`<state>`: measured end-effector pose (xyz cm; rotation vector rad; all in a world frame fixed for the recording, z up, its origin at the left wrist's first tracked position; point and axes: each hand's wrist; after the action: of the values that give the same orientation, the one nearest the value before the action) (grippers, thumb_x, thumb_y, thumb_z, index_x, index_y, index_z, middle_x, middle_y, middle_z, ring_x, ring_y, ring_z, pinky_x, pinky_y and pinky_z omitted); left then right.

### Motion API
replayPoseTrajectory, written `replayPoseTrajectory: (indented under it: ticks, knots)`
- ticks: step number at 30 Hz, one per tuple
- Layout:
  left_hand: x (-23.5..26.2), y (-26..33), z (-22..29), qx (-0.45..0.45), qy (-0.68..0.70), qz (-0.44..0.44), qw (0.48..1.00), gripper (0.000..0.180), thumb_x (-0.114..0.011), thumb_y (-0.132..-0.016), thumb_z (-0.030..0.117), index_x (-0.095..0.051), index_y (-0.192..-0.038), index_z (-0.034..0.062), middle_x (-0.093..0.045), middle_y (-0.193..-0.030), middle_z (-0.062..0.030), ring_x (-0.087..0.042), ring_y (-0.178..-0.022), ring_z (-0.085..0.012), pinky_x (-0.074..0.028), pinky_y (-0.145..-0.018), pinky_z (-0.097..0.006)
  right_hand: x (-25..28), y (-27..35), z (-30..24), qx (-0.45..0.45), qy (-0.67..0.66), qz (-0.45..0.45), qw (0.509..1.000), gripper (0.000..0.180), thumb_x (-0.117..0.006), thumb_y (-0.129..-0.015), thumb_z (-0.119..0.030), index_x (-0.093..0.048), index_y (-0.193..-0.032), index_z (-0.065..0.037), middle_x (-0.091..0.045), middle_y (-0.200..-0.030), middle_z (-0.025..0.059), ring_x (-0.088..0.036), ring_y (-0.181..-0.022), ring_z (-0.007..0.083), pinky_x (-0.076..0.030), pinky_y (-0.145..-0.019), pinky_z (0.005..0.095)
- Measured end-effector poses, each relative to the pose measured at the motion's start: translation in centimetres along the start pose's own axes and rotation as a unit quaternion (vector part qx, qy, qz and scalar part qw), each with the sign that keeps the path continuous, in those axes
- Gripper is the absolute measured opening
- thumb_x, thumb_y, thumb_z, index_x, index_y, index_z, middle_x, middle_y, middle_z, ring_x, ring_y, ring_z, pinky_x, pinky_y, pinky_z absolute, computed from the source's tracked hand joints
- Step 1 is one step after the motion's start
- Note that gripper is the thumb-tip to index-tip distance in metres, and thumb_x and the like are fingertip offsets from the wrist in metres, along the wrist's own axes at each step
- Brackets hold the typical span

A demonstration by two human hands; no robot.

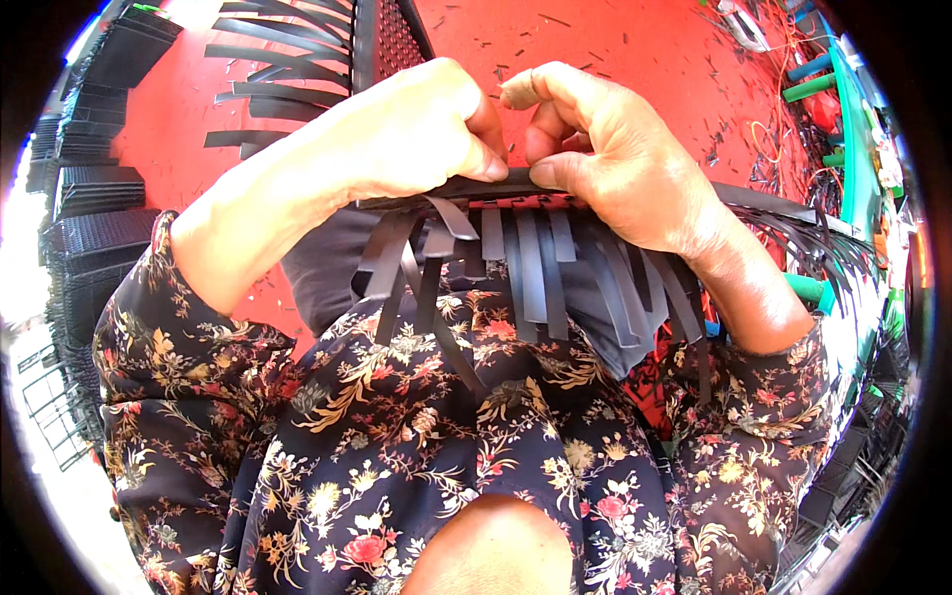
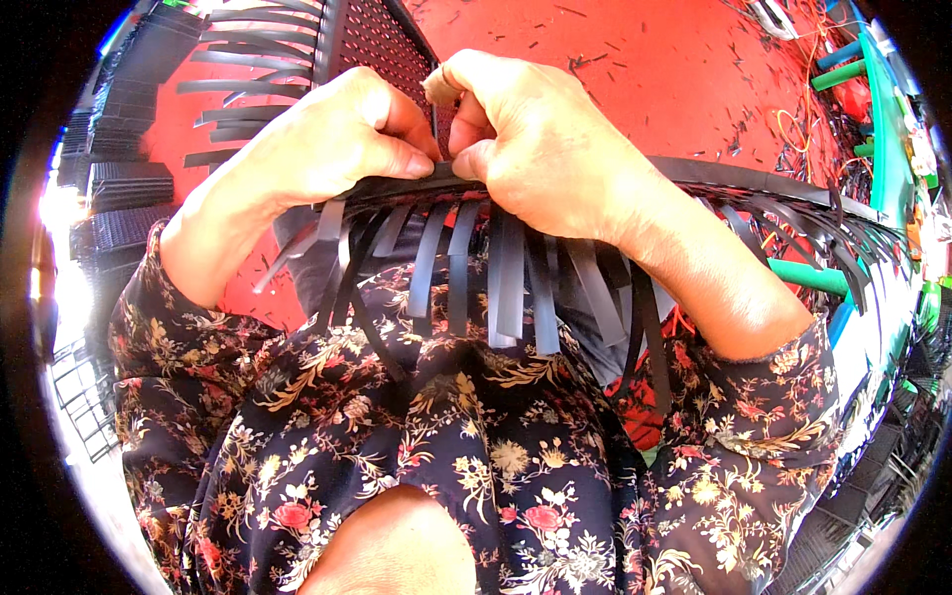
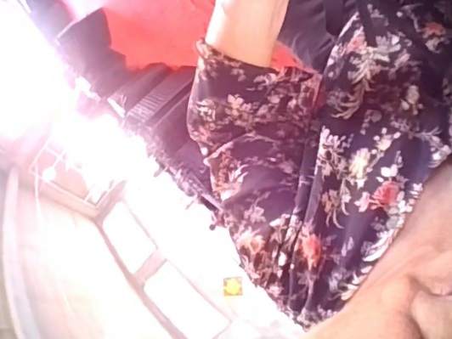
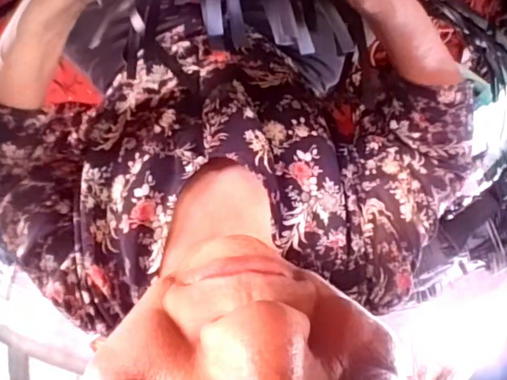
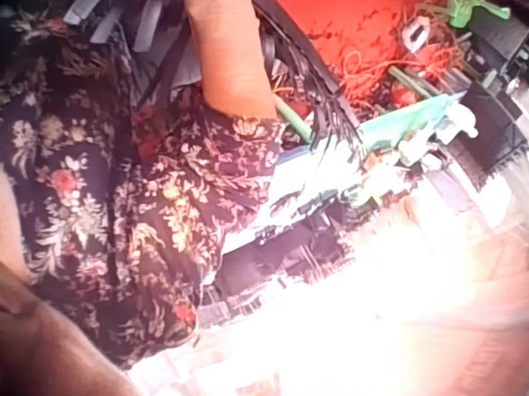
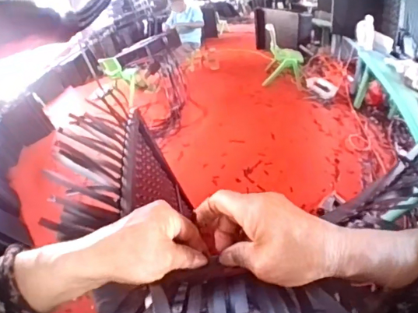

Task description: The person weaves black plastic strips into the edges of a wicker furniture panel by hand. They then use a pneumatic stapler to secure the strips to the frame of the panel.

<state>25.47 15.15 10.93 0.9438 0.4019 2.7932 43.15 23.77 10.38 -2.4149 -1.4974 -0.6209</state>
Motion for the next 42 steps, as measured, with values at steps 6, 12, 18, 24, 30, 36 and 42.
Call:
replayPoseTrajectory:
  ticks: [6,12,18,24,30,36,42]
  knots:
    - [-0.2,-0.5,-0.9,0.012,0.050,0.003,0.999,0.018,-0.067,-0.073,0.006,-0.069,-0.086,-0.0059,-0.068,-0.073,-0.0094,-0.060,-0.071,-0.0114,-0.047,-0.069,-0.026,-0.3,-0.2,-0.2,0.011,0.044,0.013,0.999,0.031,-0.065,-0.071,0.002,-0.058,-0.101,-0.001,-0.064,-0.075,0.0113,-0.064,-0.072,0.0258,-0.050,-0.066,0.0349]
    - [-0.4,-0.5,-1.6,-0.012,0.063,0.023,0.998,0.015,-0.066,-0.075,0.005,-0.069,-0.085,-0.0059,-0.066,-0.071,-0.0068,-0.058,-0.068,-0.0100,-0.046,-0.066,-0.025,-0.2,-0.9,0.4,0.019,0.077,0.021,0.997,0.032,-0.066,-0.070,0.000,-0.059,-0.101,0.001,-0.065,-0.077,0.0130,-0.065,-0.073,0.0269,-0.050,-0.068,0.0356]
    - [-0.3,-0.5,-1.2,-0.012,0.051,0.026,0.998,0.013,-0.065,-0.076,0.004,-0.068,-0.083,-0.0067,-0.065,-0.069,-0.0052,-0.057,-0.068,-0.0085,-0.045,-0.065,-0.025,1.0,-2.1,1.9,0.030,-0.068,0.025,0.997,0.026,-0.060,-0.078,-0.005,-0.058,-0.101,0.006,-0.065,-0.082,0.0120,-0.063,-0.078,0.0163,-0.050,-0.071,0.0285]
    - [-0.9,0.0,-1.7,-0.018,0.072,0.028,0.997,0.014,-0.065,-0.077,0.005,-0.068,-0.085,-0.0060,-0.065,-0.069,-0.0057,-0.057,-0.068,-0.0077,-0.046,-0.064,-0.025,-0.1,-1.1,1.3,0.003,-0.064,-0.004,0.998,0.019,-0.064,-0.078,-0.008,-0.063,-0.093,0.002,-0.066,-0.080,0.0112,-0.063,-0.075,0.0162,-0.050,-0.069,0.0287]
    - [0.1,-1.0,-1.4,-0.052,-0.085,-0.008,0.995,0.025,-0.065,-0.073,0.012,-0.067,-0.090,-0.0062,-0.067,-0.077,-0.0175,-0.065,-0.073,-0.0217,-0.048,-0.069,-0.031,0.6,-1.0,0.4,0.076,0.145,-0.045,0.986,0.018,-0.066,-0.072,-0.011,-0.062,-0.086,0.000,-0.064,-0.081,0.0136,-0.063,-0.071,0.0205,-0.049,-0.067,0.0317]
    - [1.1,0.0,-3.6,-0.096,-0.067,0.053,0.992,0.019,-0.062,-0.071,0.009,-0.063,-0.079,-0.0083,-0.063,-0.067,-0.0147,-0.061,-0.066,-0.0205,-0.046,-0.064,-0.032,-1.3,-4.1,0.8,0.062,0.221,-0.040,0.972,0.027,-0.065,-0.067,-0.024,-0.068,-0.084,-0.003,-0.067,-0.085,0.0177,-0.065,-0.084,0.0339,-0.050,-0.073,0.0432]
    - [2.0,-0.3,-4.7,0.024,0.076,0.018,0.997,0.012,-0.059,-0.075,0.001,-0.065,-0.082,-0.0057,-0.060,-0.070,0.0005,-0.051,-0.064,-0.0056,-0.040,-0.059,-0.021,4.0,6.1,-4.1,0.247,0.062,0.302,0.919,0.016,-0.068,-0.074,-0.010,-0.066,-0.089,-0.005,-0.067,-0.087,0.0116,-0.066,-0.080,0.0271,-0.052,-0.070,0.0371]
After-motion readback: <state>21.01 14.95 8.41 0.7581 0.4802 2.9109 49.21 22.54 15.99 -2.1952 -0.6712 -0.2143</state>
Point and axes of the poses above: each hand's wrist, its own y-axis away from the middle knuckle, its own x-axis out of the back of the hand, z = x × y
